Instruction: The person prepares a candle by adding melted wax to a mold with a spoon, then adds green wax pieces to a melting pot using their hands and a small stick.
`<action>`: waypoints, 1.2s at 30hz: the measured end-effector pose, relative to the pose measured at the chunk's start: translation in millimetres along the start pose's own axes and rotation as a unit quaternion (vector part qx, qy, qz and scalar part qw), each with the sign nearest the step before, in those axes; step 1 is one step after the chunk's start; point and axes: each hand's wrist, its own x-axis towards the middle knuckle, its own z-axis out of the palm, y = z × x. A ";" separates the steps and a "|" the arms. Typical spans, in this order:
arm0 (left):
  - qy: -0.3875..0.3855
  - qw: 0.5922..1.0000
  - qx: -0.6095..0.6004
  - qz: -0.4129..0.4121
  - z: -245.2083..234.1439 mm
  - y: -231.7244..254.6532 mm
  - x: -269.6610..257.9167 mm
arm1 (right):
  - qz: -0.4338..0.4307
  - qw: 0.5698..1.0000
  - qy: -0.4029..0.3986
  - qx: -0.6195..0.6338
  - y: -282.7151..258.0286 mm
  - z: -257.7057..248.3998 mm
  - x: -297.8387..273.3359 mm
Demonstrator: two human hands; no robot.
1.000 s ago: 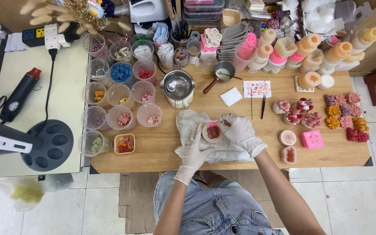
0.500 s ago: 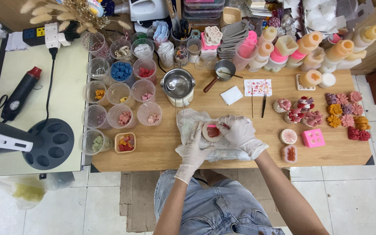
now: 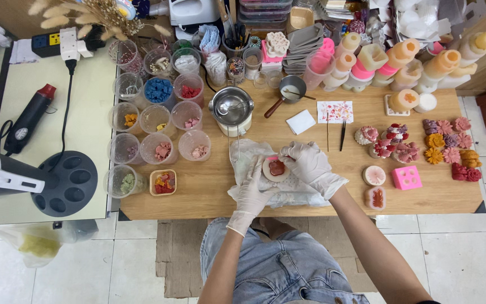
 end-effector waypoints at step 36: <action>-0.003 0.999 -0.033 0.000 4.6 -4.7 1.3 | 0.190 0.959 -0.034 0.210 54.9 2.2 -29.3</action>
